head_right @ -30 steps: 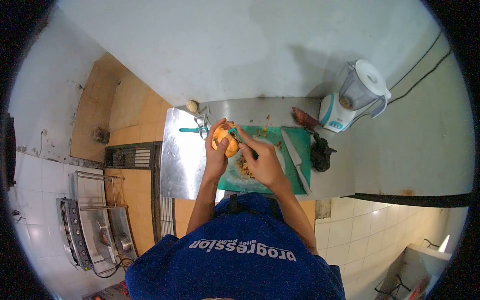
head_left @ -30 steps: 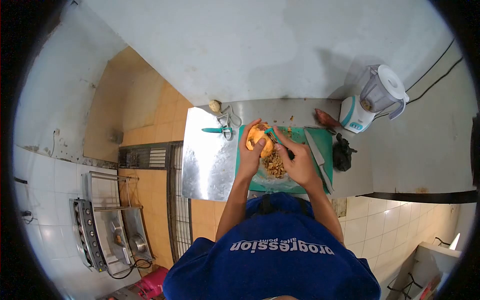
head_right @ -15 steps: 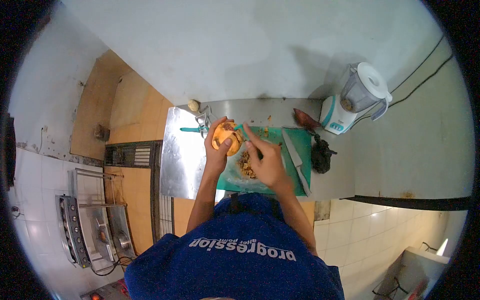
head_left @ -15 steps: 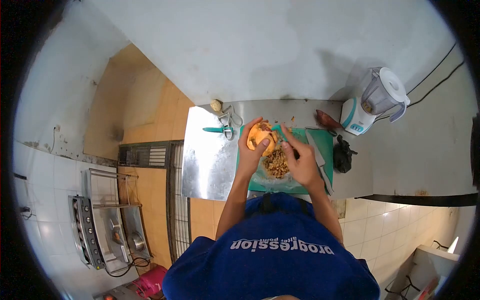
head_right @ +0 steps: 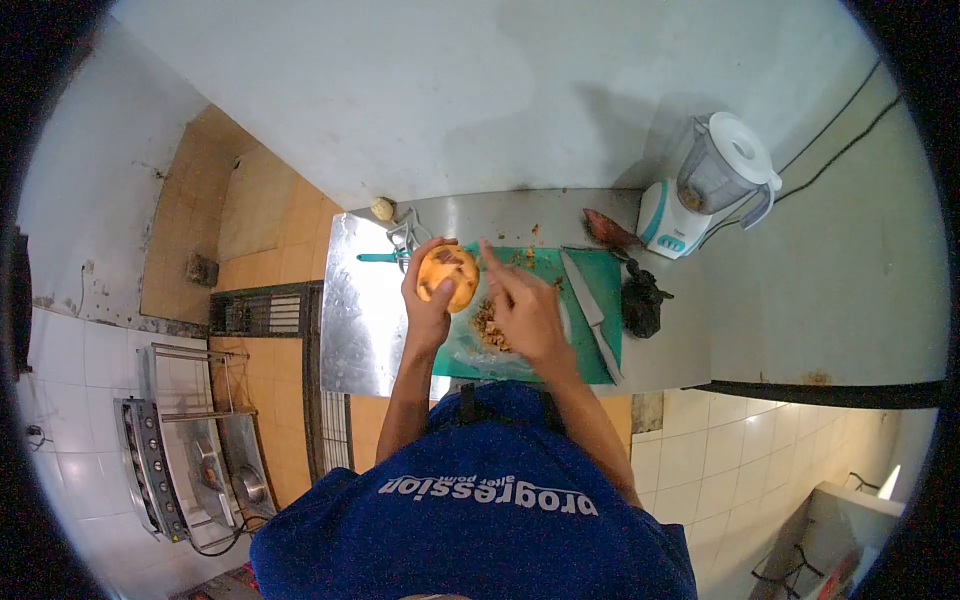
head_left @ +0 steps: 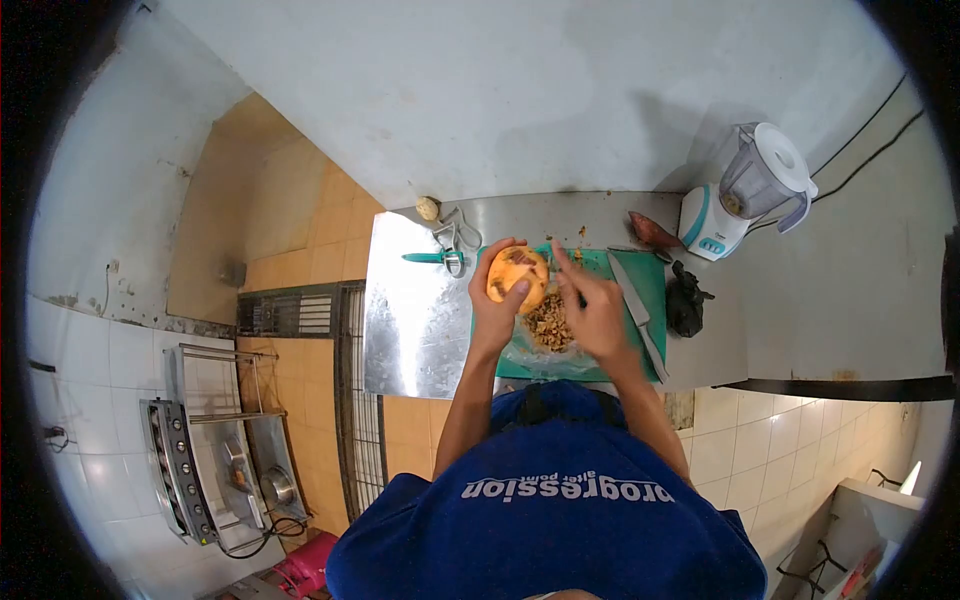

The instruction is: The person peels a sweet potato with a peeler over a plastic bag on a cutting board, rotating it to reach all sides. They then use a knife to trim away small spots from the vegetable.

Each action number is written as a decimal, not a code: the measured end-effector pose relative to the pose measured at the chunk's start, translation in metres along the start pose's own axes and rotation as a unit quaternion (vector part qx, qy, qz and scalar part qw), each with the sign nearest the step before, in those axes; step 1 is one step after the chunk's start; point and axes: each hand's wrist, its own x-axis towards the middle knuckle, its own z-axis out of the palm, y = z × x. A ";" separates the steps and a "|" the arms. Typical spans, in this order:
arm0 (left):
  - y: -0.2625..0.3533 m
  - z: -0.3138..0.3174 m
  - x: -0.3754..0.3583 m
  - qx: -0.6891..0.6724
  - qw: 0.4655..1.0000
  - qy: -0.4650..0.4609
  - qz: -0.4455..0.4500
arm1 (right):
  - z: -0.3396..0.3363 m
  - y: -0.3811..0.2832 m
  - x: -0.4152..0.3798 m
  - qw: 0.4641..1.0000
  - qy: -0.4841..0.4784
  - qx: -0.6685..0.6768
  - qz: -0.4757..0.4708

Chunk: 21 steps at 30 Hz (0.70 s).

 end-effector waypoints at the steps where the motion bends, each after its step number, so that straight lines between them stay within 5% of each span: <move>1: 0.001 -0.001 0.001 -0.045 0.999 0.004 -0.005 | -0.003 0.007 0.003 0.999 0.008 -0.026 0.019; 4: 0.008 -0.001 0.006 0.041 0.998 -0.007 0.050 | -0.012 0.005 0.005 0.997 0.043 0.039 0.051; 10: 0.002 0.002 0.008 0.028 1.000 0.001 0.007 | -0.004 -0.020 -0.004 0.998 -0.004 0.055 -0.031; 17: -0.001 -0.001 0.004 0.036 0.999 -0.005 0.012 | 0.005 -0.017 -0.008 0.997 -0.040 0.062 0.020; 21: -0.002 -0.006 -0.002 0.023 0.999 -0.005 -0.024 | -0.002 0.010 -0.001 0.999 0.021 0.025 0.014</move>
